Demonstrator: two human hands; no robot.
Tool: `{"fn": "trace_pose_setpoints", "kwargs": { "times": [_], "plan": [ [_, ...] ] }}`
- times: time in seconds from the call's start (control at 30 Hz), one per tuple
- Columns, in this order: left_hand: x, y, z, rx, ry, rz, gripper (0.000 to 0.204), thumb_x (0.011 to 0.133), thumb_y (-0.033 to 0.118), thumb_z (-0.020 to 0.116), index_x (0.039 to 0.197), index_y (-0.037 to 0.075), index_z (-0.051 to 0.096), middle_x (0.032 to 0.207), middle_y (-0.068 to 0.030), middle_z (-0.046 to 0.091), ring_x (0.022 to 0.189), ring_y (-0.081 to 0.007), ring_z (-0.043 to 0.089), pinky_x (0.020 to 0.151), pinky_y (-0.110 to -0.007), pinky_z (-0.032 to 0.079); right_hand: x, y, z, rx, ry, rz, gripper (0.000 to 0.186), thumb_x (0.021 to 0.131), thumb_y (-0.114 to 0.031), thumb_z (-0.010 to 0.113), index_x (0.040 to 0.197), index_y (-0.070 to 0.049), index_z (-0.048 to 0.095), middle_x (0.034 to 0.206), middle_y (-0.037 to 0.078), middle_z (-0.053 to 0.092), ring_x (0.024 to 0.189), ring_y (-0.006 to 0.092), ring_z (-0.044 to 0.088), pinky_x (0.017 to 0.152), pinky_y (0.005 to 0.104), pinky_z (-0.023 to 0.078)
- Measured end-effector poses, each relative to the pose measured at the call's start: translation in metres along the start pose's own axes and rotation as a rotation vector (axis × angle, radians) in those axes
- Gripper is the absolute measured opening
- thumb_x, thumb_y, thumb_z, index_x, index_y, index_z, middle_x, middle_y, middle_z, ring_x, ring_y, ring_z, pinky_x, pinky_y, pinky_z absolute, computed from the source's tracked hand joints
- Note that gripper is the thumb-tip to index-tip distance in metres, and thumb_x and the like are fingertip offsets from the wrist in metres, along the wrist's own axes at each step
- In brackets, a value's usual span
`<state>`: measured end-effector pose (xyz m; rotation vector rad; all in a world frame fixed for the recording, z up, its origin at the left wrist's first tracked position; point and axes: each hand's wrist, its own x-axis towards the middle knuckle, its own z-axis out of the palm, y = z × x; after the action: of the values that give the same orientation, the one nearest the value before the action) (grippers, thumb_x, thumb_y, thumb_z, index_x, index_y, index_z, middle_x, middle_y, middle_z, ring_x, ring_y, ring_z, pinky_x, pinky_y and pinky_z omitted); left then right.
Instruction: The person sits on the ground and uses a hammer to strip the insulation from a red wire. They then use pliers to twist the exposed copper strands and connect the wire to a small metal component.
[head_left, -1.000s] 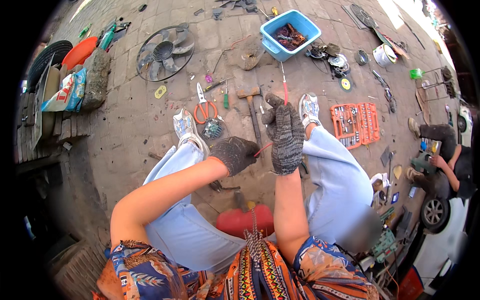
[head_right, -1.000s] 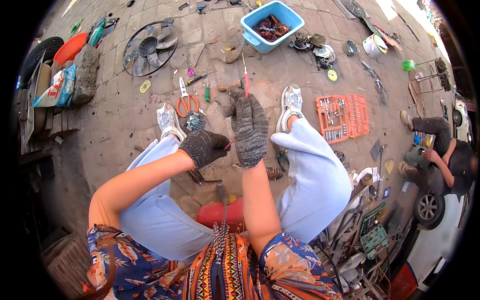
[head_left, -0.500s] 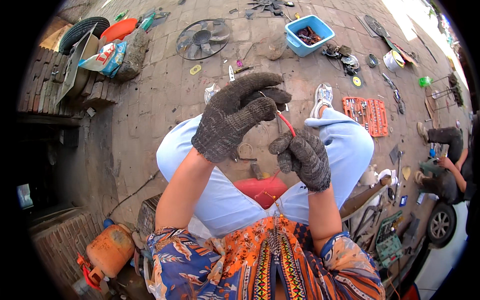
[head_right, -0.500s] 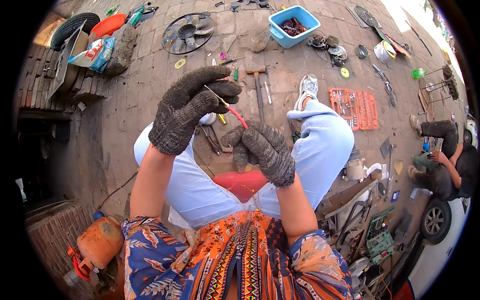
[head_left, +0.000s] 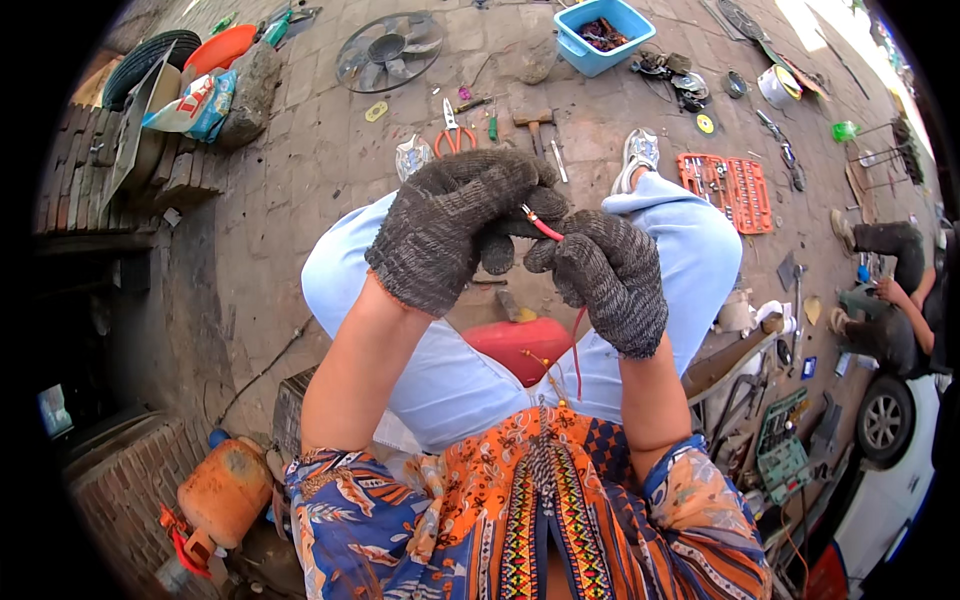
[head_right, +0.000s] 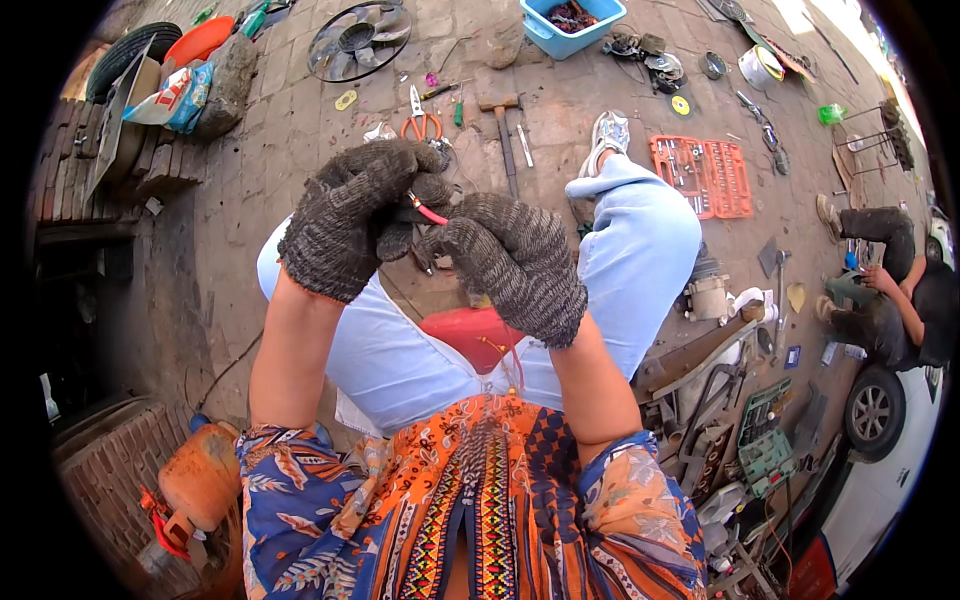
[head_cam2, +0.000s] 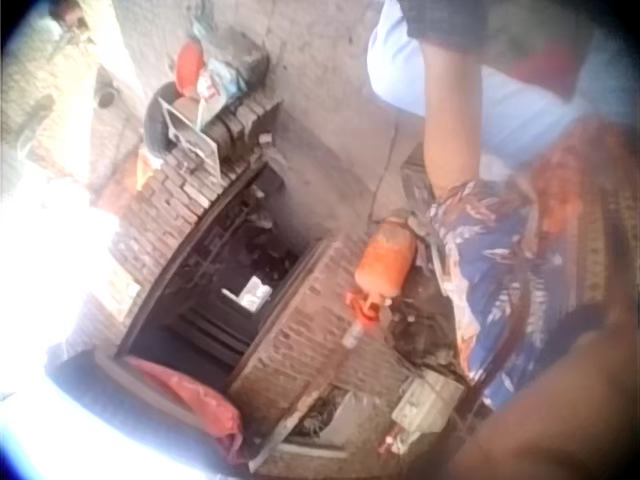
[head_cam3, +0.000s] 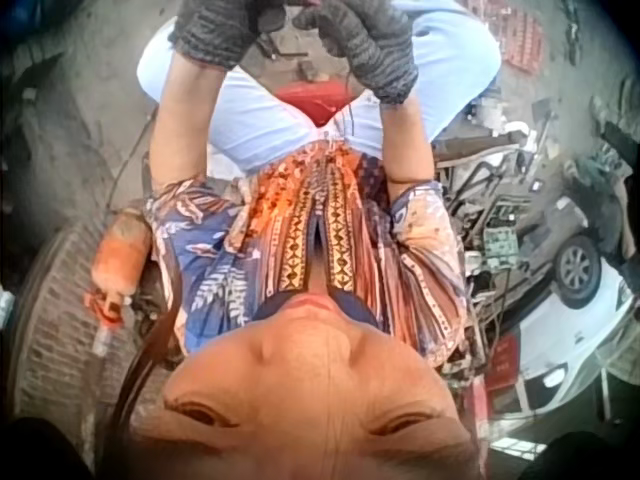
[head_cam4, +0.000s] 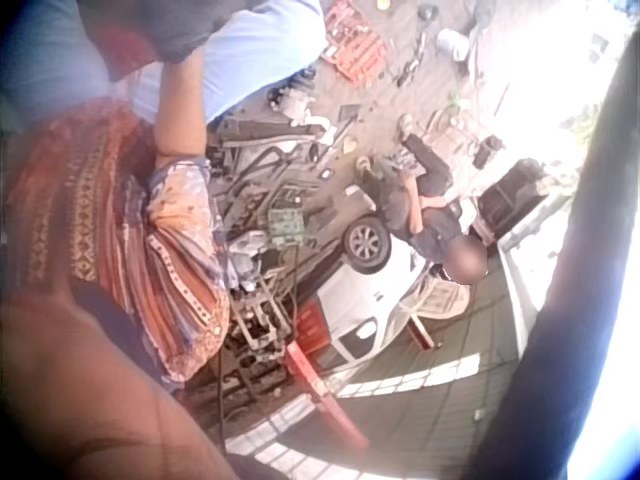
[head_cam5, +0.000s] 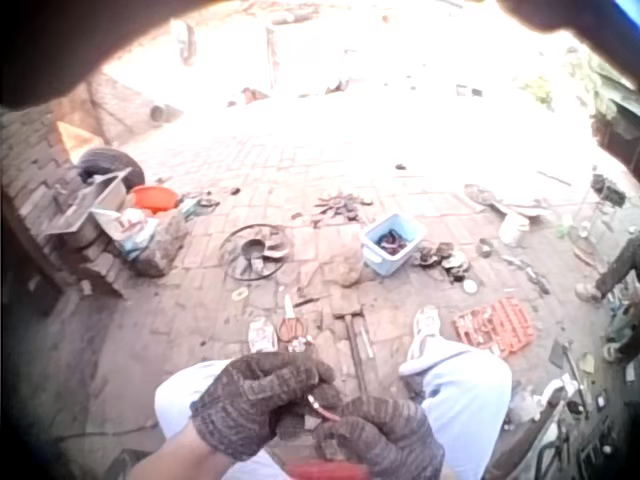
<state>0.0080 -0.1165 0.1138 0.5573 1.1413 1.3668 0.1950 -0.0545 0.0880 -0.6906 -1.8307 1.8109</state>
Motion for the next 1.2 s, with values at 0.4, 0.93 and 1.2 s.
{"fn": "trace_pose_setpoints", "kwargs": {
  "times": [0.4, 0.93, 1.2],
  "plan": [
    [-0.019, -0.013, 0.014, -0.183, -0.012, 0.086, 0.031, 0.090, 0.019, 0.062, 0.113, -0.002, 0.060, 0.098, -0.0122, 0.067, 0.087, -0.0200, 0.067, 0.073, -0.030, 0.056, -0.001, 0.026, 0.011, 0.554, 0.096, -0.022, 0.020, 0.094, -0.014, 0.056, 0.101, 0.003, 0.063, 0.080, 0.005, 0.065, 0.061, 0.0084, 0.055, 0.053, 0.0224, 0.045],
    [-0.040, -0.030, 0.036, 0.773, 0.415, 0.944, 0.020, 0.084, -0.002, 0.062, 0.103, 0.001, 0.068, 0.093, -0.0112, 0.071, 0.083, -0.0196, 0.069, 0.074, -0.029, 0.053, -0.007, -0.017, 0.024, -0.421, 0.314, -0.353, 0.021, 0.084, -0.016, 0.065, 0.101, -0.004, 0.067, 0.088, 0.014, 0.066, 0.075, 0.0276, 0.065, 0.066, 0.0369, 0.051],
    [-0.039, -0.044, 0.050, 0.326, 0.511, 0.845, 0.018, 0.088, 0.000, 0.059, 0.105, -0.002, 0.064, 0.095, -0.0140, 0.069, 0.085, -0.0201, 0.068, 0.074, -0.030, 0.055, -0.010, -0.018, 0.034, -0.718, 0.428, -0.660, 0.010, 0.084, -0.011, 0.067, 0.089, -0.003, 0.066, 0.074, 0.010, 0.065, 0.063, 0.0235, 0.064, 0.056, 0.0347, 0.048]
  ]
}}
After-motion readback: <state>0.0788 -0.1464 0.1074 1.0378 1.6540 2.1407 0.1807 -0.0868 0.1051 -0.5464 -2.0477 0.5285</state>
